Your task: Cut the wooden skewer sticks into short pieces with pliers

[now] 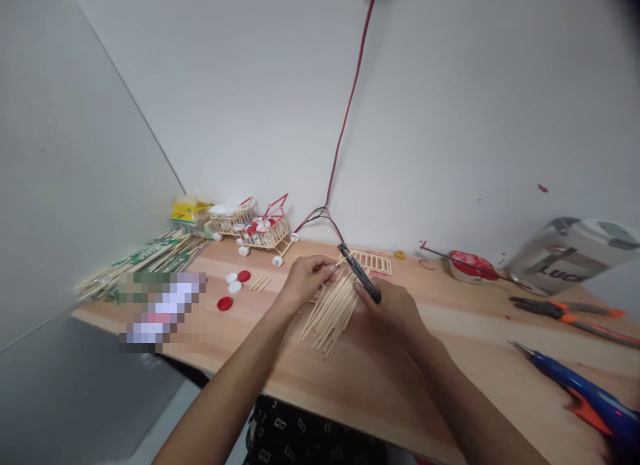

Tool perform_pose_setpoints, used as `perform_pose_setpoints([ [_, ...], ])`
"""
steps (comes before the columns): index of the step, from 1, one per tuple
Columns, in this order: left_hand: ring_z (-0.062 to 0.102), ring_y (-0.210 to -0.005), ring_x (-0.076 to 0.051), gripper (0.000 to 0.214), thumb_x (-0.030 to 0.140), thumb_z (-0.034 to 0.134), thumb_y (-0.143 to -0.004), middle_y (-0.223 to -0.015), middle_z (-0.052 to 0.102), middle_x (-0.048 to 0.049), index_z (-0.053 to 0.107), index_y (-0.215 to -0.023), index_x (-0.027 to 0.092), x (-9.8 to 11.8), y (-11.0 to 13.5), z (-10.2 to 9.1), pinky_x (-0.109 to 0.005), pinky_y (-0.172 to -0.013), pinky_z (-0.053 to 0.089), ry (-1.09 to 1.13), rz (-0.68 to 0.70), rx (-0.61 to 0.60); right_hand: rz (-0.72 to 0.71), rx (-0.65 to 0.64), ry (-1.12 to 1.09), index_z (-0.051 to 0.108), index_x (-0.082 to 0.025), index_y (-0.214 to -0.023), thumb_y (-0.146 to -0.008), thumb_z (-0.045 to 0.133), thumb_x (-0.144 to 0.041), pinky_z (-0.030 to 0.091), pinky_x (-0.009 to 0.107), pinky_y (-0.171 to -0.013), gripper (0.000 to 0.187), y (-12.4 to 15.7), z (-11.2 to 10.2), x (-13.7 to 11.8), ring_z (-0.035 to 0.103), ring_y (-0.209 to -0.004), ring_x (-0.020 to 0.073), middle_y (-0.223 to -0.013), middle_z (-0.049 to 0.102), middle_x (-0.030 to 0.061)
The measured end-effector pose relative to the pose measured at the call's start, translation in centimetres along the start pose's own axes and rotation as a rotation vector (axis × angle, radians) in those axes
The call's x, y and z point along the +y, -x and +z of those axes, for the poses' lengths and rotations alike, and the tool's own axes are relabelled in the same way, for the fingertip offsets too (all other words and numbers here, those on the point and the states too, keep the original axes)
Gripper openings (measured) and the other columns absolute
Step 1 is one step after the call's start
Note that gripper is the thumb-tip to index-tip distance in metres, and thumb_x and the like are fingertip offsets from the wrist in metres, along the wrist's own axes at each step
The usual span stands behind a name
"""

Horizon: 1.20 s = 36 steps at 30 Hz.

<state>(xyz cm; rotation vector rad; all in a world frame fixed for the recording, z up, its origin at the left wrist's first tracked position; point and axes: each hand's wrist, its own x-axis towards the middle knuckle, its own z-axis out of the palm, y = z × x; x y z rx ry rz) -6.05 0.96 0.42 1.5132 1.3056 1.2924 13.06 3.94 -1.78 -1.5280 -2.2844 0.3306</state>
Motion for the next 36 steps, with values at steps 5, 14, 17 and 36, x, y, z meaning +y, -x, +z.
perform_pose_setpoints([
  [5, 0.049, -0.054, -0.010, 0.030, 0.038, 0.056, -0.080, -0.060, 0.058, -0.0001, 0.070, -0.085, 0.012, -0.8, -0.3, 0.2, -0.020, -0.051, 0.037, -0.129, 0.072, 0.056, 0.001, -0.044, -0.003, 0.054, -0.021, -0.069, -0.087, 0.036, -0.058, 0.026, 0.024, -0.056, 0.045, -0.2, 0.2, 0.3, 0.057, -0.066, 0.0182, -0.072, 0.066, 0.0045],
  [14, 0.052, -0.062, -0.012, 0.026, 0.035, 0.053, -0.082, -0.065, 0.060, -0.0004, 0.068, -0.082, 0.013, -1.8, 0.1, 0.6, -0.021, -0.057, 0.039, -0.181, 0.085, 0.131, -0.023, -0.009, -0.004, 0.055, -0.019, -0.064, -0.086, 0.039, -0.055, 0.027, 0.025, -0.055, 0.046, -0.6, 1.1, 0.2, 0.056, -0.064, 0.0175, -0.069, 0.066, 0.0058],
  [17, 0.050, -0.060, -0.011, 0.026, 0.035, 0.052, -0.083, -0.062, 0.056, 0.0006, 0.066, -0.080, 0.013, -1.7, 0.2, 0.5, -0.021, -0.056, 0.037, -0.128, 0.106, 0.133, -0.033, 0.004, -0.039, 0.054, -0.019, -0.062, -0.085, 0.039, -0.056, 0.028, 0.026, -0.055, 0.047, -0.7, 1.3, 0.2, 0.055, -0.062, 0.0175, -0.066, 0.065, 0.0051],
  [36, 0.062, -0.087, -0.021, 0.059, 0.028, 0.067, -0.072, -0.106, 0.066, -0.0063, 0.043, -0.126, 0.023, -1.3, 3.3, 6.6, -0.030, -0.074, 0.046, -0.116, 0.036, -0.177, 0.274, 0.161, -1.317, 0.044, -0.022, -0.057, -0.074, 0.052, -0.066, 0.040, 0.023, -0.040, 0.049, -1.0, 1.8, -1.3, 0.046, -0.039, 0.0108, -0.045, 0.049, -0.0031],
])
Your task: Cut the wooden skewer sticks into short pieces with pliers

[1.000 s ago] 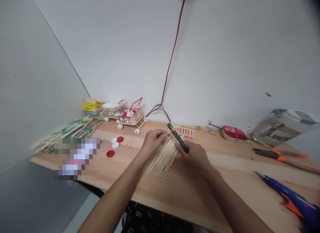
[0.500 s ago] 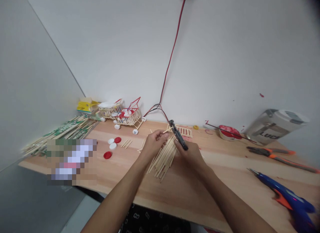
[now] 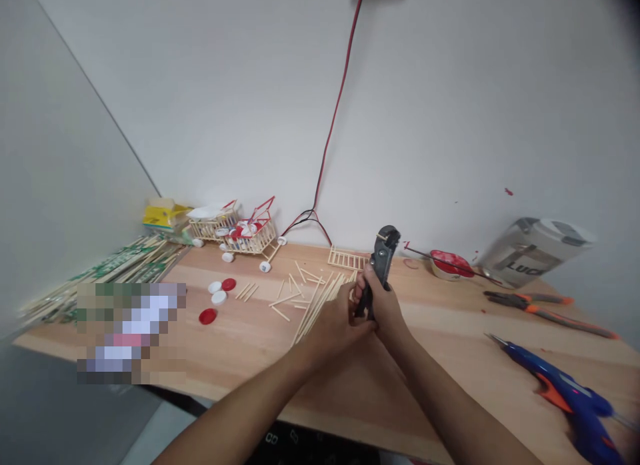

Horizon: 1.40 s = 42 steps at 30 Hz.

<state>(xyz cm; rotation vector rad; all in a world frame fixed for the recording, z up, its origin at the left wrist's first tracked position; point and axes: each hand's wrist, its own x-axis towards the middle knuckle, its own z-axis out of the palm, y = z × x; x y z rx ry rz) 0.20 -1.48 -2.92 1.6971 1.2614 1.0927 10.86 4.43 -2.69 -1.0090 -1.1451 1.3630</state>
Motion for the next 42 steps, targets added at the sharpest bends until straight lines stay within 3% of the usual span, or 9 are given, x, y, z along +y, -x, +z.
perform_pose_setpoints([
  [6, 0.057, -0.108, -0.028, 0.064, 0.020, 0.056, -0.078, -0.124, 0.058, -0.0115, 0.032, -0.137, 0.023, 0.1, 0.5, 0.4, -0.038, -0.088, 0.043, -0.002, 0.056, -0.021, 0.017, 0.052, 0.104, 0.045, -0.021, -0.052, -0.074, 0.058, -0.058, 0.039, 0.023, -0.040, 0.045, -0.3, 0.5, 0.7, 0.046, -0.038, 0.0113, -0.041, 0.046, -0.0029],
  [11, 0.058, -0.104, -0.028, 0.058, 0.021, 0.054, -0.079, -0.121, 0.059, -0.0126, 0.035, -0.134, 0.021, -0.1, 0.5, 0.6, -0.038, -0.086, 0.044, -0.024, 0.038, -0.010, -0.003, 0.072, 0.192, 0.043, -0.022, -0.049, -0.075, 0.056, -0.058, 0.040, 0.025, -0.041, 0.046, -0.3, 0.7, 0.3, 0.046, -0.037, 0.0122, -0.038, 0.044, -0.0030],
  [15, 0.060, -0.088, -0.021, 0.059, 0.026, 0.062, -0.076, -0.114, 0.061, -0.0102, 0.040, -0.131, 0.022, 0.2, -0.3, -0.8, -0.031, -0.073, 0.047, 0.022, -0.001, -0.100, -0.058, 0.074, 0.428, 0.044, -0.021, -0.048, -0.076, 0.052, -0.062, 0.038, 0.026, -0.042, 0.050, -0.1, -0.2, -0.3, 0.047, -0.039, 0.0136, -0.040, 0.045, -0.0013],
  [17, 0.058, -0.088, -0.019, 0.063, 0.029, 0.066, -0.073, -0.122, 0.055, -0.0104, 0.040, -0.130, 0.023, 0.7, -0.8, -2.2, -0.026, -0.066, 0.047, 0.024, 0.015, 0.055, -0.107, 0.052, 0.574, 0.044, -0.021, -0.049, -0.077, 0.049, -0.063, 0.038, 0.026, -0.044, 0.051, 0.0, -0.7, -0.3, 0.048, -0.041, 0.0143, -0.042, 0.047, 0.0000],
  [19, 0.056, -0.089, -0.016, 0.052, 0.032, 0.057, -0.082, -0.124, 0.053, -0.0107, 0.040, -0.130, 0.020, 1.3, -1.1, -3.6, -0.026, -0.069, 0.046, -0.023, 0.080, 0.330, -0.153, 0.023, 0.695, 0.043, -0.021, -0.049, -0.078, 0.047, -0.064, 0.036, 0.026, -0.045, 0.052, 0.1, -0.9, -0.1, 0.049, -0.044, 0.0149, -0.044, 0.050, 0.0011],
  [21, 0.056, -0.086, -0.016, 0.040, 0.033, 0.048, -0.088, -0.114, 0.058, -0.0096, 0.044, -0.126, 0.018, 1.8, -1.2, -4.7, -0.026, -0.073, 0.045, -0.131, 0.151, 0.460, -0.204, -0.016, 0.810, 0.044, -0.021, -0.051, -0.080, 0.044, -0.063, 0.035, 0.025, -0.048, 0.051, 0.1, -0.9, 0.2, 0.051, -0.048, 0.0159, -0.048, 0.053, 0.0023],
  [28, 0.059, -0.086, -0.018, 0.024, 0.024, 0.036, -0.095, -0.089, 0.065, -0.0062, 0.058, -0.093, 0.017, 0.8, -1.4, -5.7, -0.028, -0.078, 0.042, -0.592, 0.261, 0.481, -0.284, -0.121, 1.138, 0.052, -0.021, -0.064, -0.086, 0.037, -0.056, 0.032, 0.025, -0.054, 0.044, 0.2, -0.4, 0.3, 0.055, -0.059, 0.0176, -0.061, 0.060, 0.0021],
  [34, 0.058, -0.078, -0.018, 0.025, 0.021, 0.037, -0.095, -0.079, 0.064, -0.0067, 0.058, -0.082, 0.016, 0.2, -1.3, -5.8, -0.029, -0.072, 0.041, -0.822, 0.341, 0.580, -0.269, -0.332, 1.079, 0.050, -0.021, -0.072, -0.088, 0.035, -0.050, 0.037, 0.026, -0.060, 0.036, 0.6, -0.2, -1.5, 0.057, -0.068, 0.0186, -0.072, 0.063, 0.0023],
  [42, 0.058, -0.069, -0.014, 0.020, 0.018, 0.039, -0.093, -0.074, 0.064, -0.0038, 0.057, -0.084, 0.015, 0.6, -1.0, -5.6, -0.025, -0.065, 0.040, -0.657, 0.380, 0.600, -0.238, -0.392, 1.004, 0.060, -0.020, -0.091, -0.085, 0.043, -0.039, 0.043, 0.034, -0.075, 0.027, 0.6, -1.1, -2.9, 0.060, -0.082, 0.0226, -0.091, 0.067, 0.0063],
])
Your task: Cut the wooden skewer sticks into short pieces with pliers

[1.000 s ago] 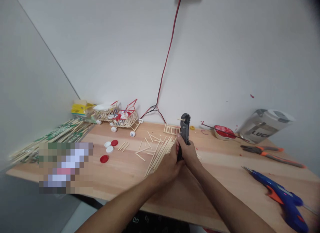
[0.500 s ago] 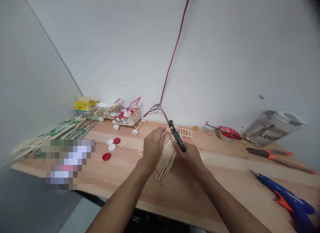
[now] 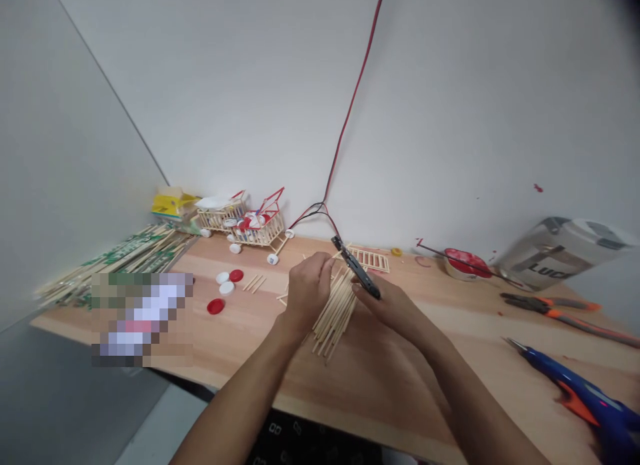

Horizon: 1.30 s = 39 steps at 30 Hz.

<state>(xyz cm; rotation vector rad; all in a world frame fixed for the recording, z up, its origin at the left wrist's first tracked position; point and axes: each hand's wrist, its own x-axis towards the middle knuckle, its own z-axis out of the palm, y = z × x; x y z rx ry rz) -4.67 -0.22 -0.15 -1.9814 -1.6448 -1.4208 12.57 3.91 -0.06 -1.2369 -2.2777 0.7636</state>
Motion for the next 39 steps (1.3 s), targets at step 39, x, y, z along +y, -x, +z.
perform_pose_setpoints([
  [39, 0.056, -0.075, -0.017, 0.023, 0.022, 0.039, -0.094, -0.074, 0.061, -0.0049, 0.055, -0.078, 0.017, -0.4, 0.3, -0.5, -0.027, -0.068, 0.038, -0.071, -0.026, -0.070, 0.257, -0.615, -1.126, 0.061, -0.014, -0.112, -0.074, 0.056, -0.024, 0.043, 0.043, -0.092, 0.039, 1.1, -0.2, 0.3, 0.062, -0.094, 0.0220, -0.098, 0.067, 0.0104],
])
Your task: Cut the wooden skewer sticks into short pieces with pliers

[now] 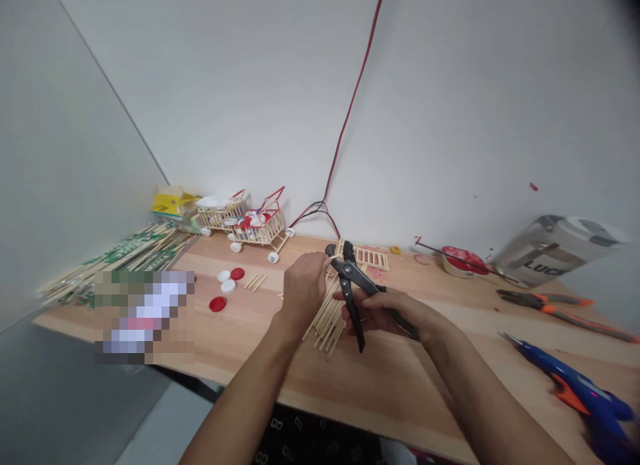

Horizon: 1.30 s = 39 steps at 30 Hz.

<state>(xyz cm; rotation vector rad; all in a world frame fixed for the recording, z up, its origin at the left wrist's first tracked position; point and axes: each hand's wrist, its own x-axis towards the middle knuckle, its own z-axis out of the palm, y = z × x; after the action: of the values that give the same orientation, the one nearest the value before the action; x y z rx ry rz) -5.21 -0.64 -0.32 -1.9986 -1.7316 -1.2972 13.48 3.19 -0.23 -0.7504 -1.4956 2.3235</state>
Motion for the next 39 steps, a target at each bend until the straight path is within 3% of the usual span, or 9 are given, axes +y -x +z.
perform_pose_setpoints([
  [3, 0.055, -0.070, -0.016, 0.023, 0.021, 0.039, -0.093, -0.071, 0.060, -0.0037, 0.055, -0.077, 0.017, 0.0, -0.1, -0.3, -0.026, -0.065, 0.037, 0.016, -0.011, -0.014, -0.123, 0.190, 0.324, 0.066, -0.014, -0.097, -0.071, 0.061, -0.021, 0.039, 0.043, -0.098, 0.027, 0.1, 0.0, -0.7, 0.059, -0.100, 0.0242, -0.098, 0.067, 0.0081],
  [5, 0.053, -0.063, -0.014, 0.023, 0.019, 0.039, -0.093, -0.067, 0.058, -0.0017, 0.053, -0.075, 0.017, 0.1, -0.1, -0.4, -0.025, -0.060, 0.035, 0.051, -0.042, -0.045, -0.162, 0.223, 0.413, 0.067, -0.014, -0.092, -0.069, 0.062, -0.019, 0.037, 0.042, -0.100, 0.023, 0.3, 0.1, -1.1, 0.058, -0.102, 0.0241, -0.100, 0.067, 0.0073],
  [10, 0.055, -0.073, -0.017, 0.025, 0.020, 0.038, -0.093, -0.072, 0.061, -0.0047, 0.054, -0.076, 0.017, 0.5, 0.1, -0.2, -0.026, -0.066, 0.036, -0.043, 0.041, -0.068, -0.058, -0.009, 0.046, 0.062, -0.012, -0.109, -0.071, 0.061, -0.023, 0.043, 0.046, -0.093, 0.040, 0.8, 0.0, -0.9, 0.062, -0.100, 0.0249, -0.105, 0.066, 0.0122],
  [16, 0.054, -0.062, -0.014, 0.026, 0.021, 0.039, -0.093, -0.064, 0.059, -0.0020, 0.054, -0.073, 0.017, 0.4, 0.2, -0.3, -0.025, -0.060, 0.034, 0.006, -0.047, -0.139, -0.108, 0.191, 0.262, 0.064, -0.011, -0.095, -0.070, 0.059, -0.018, 0.046, 0.042, -0.092, 0.026, 0.3, 0.2, -0.4, 0.064, -0.094, 0.0229, -0.096, 0.069, 0.0097],
  [19, 0.052, -0.058, -0.014, 0.025, 0.021, 0.040, -0.092, -0.062, 0.057, -0.0006, 0.054, -0.072, 0.018, 0.1, -0.1, -0.7, -0.024, -0.057, 0.032, 0.035, -0.073, -0.168, -0.050, 0.121, 0.246, 0.062, -0.012, -0.098, -0.069, 0.058, -0.015, 0.048, 0.042, -0.091, 0.030, 0.6, 0.0, -0.9, 0.064, -0.096, 0.0234, -0.098, 0.068, 0.0094],
  [23, 0.054, -0.066, -0.015, 0.021, 0.022, 0.043, -0.090, -0.066, 0.058, -0.0022, 0.056, -0.073, 0.017, -0.8, -1.6, -2.4, -0.025, -0.061, 0.034, -0.031, -0.043, -0.051, -0.031, 0.054, 0.139, 0.060, -0.014, -0.109, -0.068, 0.058, -0.014, 0.046, 0.042, -0.093, 0.041, 1.3, -0.7, -1.6, 0.062, -0.103, 0.0243, -0.111, 0.065, 0.0112],
  [28, 0.047, -0.054, -0.011, 0.025, 0.027, 0.047, -0.088, -0.056, 0.052, 0.0031, 0.054, -0.067, 0.017, -0.2, -2.6, -4.5, -0.022, -0.055, 0.033, 0.171, -0.107, -0.010, -0.048, -0.030, 0.022, 0.059, -0.014, -0.114, -0.069, 0.057, -0.017, 0.041, 0.048, -0.097, 0.046, 1.8, -0.8, -1.8, 0.060, -0.106, 0.0266, -0.115, 0.064, 0.0134],
  [34, 0.044, -0.050, -0.009, 0.024, 0.024, 0.046, -0.089, -0.055, 0.051, 0.0032, 0.053, -0.067, 0.018, 2.5, -0.2, -2.7, -0.022, -0.052, 0.029, 0.191, -0.104, -0.067, -0.109, -0.088, -0.036, 0.061, -0.013, -0.114, -0.070, 0.057, -0.016, 0.037, 0.049, -0.100, 0.044, 1.4, -0.1, -1.7, 0.060, -0.106, 0.0263, -0.113, 0.065, 0.0131],
  [39, 0.049, -0.052, -0.012, 0.023, 0.022, 0.042, -0.090, -0.057, 0.053, 0.0013, 0.051, -0.069, 0.019, 2.5, 0.5, -1.3, -0.024, -0.052, 0.027, 0.076, -0.133, -0.095, -0.103, -0.078, -0.017, 0.062, -0.013, -0.112, -0.068, 0.059, -0.017, 0.037, 0.047, -0.100, 0.044, 1.3, 0.1, -1.3, 0.060, -0.105, 0.0256, -0.113, 0.065, 0.0129],
])
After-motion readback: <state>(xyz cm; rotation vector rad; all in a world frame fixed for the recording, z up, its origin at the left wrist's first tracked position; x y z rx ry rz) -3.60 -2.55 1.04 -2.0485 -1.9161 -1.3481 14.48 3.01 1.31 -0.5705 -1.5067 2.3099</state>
